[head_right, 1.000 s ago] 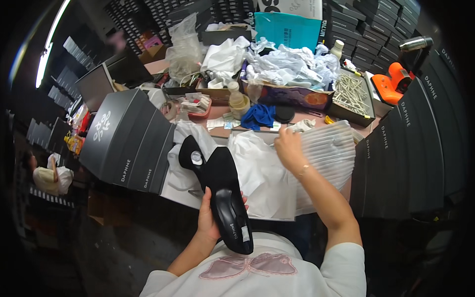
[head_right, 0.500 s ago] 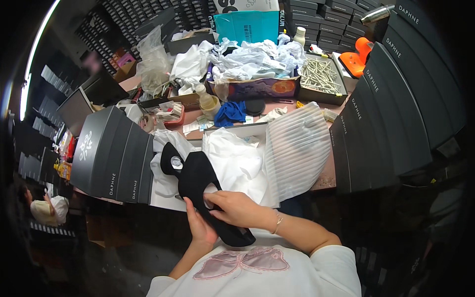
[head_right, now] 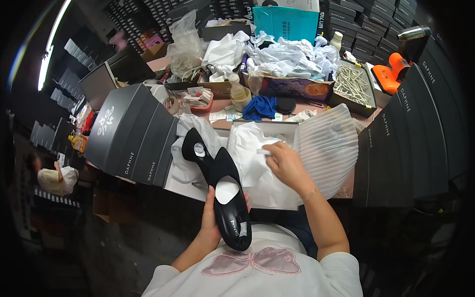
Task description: Packaging a pair of black high-heeled shoes into a box with protective materials and stickers.
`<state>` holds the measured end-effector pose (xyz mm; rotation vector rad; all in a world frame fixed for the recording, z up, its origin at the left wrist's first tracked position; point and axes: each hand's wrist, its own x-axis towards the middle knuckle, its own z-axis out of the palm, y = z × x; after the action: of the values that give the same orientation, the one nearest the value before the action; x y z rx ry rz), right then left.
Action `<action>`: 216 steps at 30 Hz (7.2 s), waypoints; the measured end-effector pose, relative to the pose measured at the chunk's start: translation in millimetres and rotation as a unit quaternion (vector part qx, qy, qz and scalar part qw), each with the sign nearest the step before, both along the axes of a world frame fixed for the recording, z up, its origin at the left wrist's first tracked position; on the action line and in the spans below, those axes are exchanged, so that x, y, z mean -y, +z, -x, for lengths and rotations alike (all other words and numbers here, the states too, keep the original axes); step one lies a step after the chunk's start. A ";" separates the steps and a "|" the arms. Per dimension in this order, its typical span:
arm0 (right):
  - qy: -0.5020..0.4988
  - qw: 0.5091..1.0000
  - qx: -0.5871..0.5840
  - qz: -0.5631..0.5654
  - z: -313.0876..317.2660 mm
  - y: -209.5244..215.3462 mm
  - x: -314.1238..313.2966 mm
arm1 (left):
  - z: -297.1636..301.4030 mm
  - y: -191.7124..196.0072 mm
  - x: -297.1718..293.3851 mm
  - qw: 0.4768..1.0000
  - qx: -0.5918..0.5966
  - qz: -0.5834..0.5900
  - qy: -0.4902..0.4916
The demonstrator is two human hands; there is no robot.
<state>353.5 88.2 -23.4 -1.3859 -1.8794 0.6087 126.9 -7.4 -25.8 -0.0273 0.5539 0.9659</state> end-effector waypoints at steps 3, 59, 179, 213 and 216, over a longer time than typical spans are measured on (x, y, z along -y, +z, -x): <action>0.180 0.982 -0.051 -0.030 25.1 45.1 33.0 | -6.9 -17.4 6.8 0.994 -0.108 0.021 0.027; 0.107 0.992 0.048 0.051 -9.3 16.5 -18.7 | -13.9 13.1 27.1 0.965 -0.245 -0.087 -0.015; -0.048 0.909 0.214 -0.356 -84.9 45.9 -10.3 | -36.0 6.4 0.2 0.925 -0.290 -0.176 -0.172; 0.027 0.980 -0.011 -0.195 23.6 39.0 39.5 | -14.0 -15.9 -27.2 0.953 -0.188 -0.169 -0.168; 0.182 0.968 -0.058 -0.164 77.5 26.6 105.8 | -2.9 -50.1 -57.2 0.979 -0.005 -0.131 -0.157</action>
<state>276.0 -17.6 3.2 -0.7852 -2.0426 0.5105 129.8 49.8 -76.0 0.2934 0.4209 0.7241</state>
